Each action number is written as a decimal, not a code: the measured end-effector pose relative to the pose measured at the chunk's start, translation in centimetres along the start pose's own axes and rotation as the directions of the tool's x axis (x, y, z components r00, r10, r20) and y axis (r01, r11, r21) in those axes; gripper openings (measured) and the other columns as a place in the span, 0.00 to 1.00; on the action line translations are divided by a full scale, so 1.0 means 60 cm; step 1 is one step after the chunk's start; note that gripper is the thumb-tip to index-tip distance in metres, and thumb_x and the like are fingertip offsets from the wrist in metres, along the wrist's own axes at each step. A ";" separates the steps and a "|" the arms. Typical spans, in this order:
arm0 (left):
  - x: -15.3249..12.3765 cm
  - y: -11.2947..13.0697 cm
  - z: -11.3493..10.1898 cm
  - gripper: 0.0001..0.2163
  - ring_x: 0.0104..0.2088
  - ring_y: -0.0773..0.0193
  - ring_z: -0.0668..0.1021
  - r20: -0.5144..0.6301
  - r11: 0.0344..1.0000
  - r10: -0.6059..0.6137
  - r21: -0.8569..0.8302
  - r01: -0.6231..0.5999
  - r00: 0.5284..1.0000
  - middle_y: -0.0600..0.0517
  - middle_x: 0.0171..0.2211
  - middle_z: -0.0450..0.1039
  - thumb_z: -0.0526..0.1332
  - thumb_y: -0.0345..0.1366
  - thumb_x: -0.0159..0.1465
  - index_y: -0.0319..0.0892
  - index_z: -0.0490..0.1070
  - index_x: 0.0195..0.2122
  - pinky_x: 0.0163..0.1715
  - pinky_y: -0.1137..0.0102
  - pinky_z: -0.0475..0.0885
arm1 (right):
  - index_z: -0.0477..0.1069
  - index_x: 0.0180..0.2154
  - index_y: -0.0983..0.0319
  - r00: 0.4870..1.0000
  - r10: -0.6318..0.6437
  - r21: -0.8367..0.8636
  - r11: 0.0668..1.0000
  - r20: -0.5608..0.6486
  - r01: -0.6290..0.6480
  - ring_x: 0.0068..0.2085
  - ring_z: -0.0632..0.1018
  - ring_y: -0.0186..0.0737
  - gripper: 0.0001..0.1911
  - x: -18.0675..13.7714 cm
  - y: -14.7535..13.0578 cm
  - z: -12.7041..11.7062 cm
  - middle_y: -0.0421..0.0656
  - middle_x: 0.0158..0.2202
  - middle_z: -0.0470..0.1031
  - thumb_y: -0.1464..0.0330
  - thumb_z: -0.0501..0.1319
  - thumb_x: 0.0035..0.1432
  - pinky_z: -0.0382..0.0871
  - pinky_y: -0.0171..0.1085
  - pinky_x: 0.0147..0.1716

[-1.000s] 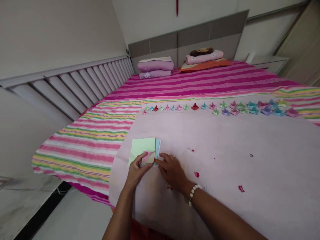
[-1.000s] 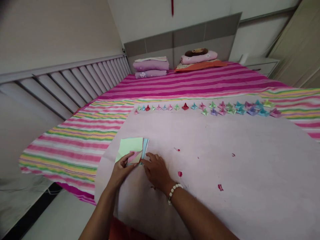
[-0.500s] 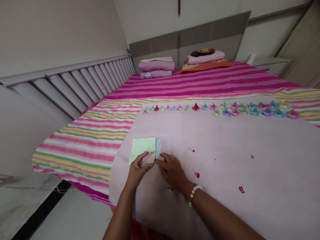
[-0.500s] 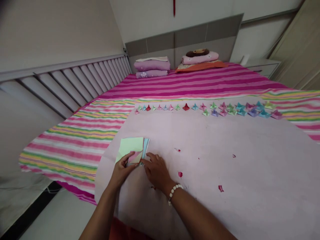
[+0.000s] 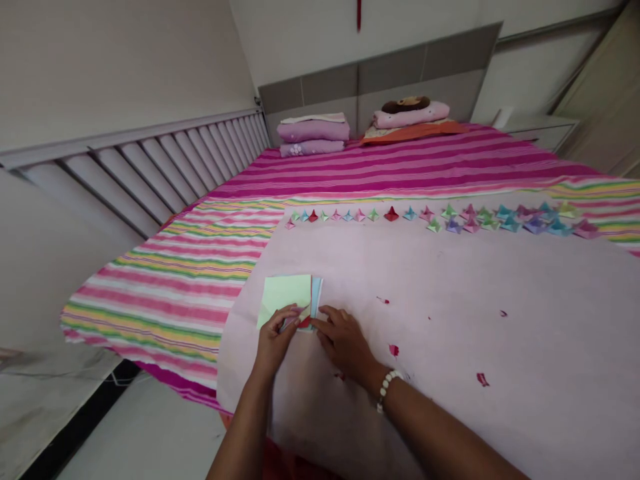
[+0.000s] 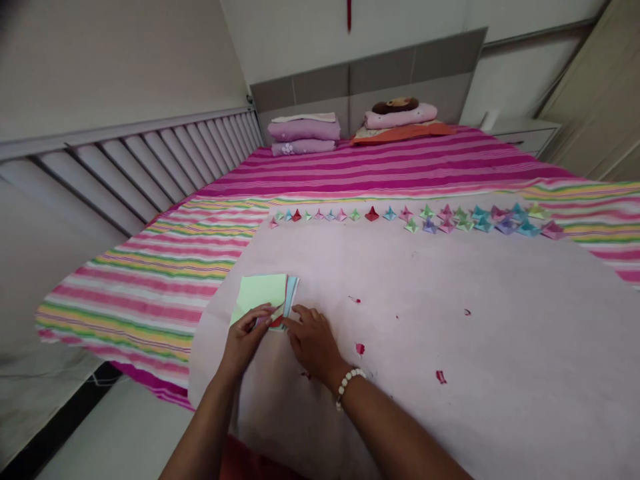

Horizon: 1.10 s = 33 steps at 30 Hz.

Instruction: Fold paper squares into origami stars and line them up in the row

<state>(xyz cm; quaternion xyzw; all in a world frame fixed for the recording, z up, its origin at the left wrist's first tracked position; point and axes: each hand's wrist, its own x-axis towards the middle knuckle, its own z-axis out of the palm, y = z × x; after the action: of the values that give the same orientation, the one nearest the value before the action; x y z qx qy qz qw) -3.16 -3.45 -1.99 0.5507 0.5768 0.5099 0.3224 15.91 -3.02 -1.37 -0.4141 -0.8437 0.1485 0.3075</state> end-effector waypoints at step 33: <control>-0.006 0.002 0.002 0.12 0.53 0.53 0.74 0.023 0.963 0.158 0.217 -0.159 0.987 0.45 0.48 0.76 0.66 0.34 0.54 0.45 0.76 0.40 0.61 0.50 0.53 | 0.68 0.54 0.54 1.000 -0.009 -0.009 1.000 -0.011 0.009 0.45 0.69 0.46 0.20 -0.001 0.000 0.001 0.48 0.54 0.67 0.73 0.56 0.61 0.62 0.44 0.44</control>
<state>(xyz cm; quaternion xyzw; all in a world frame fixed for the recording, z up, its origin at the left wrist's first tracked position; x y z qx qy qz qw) -2.93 -3.77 -1.98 0.6287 0.5826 0.4660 0.2196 15.92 -3.03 -1.42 -0.4126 -0.8445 0.1411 0.3110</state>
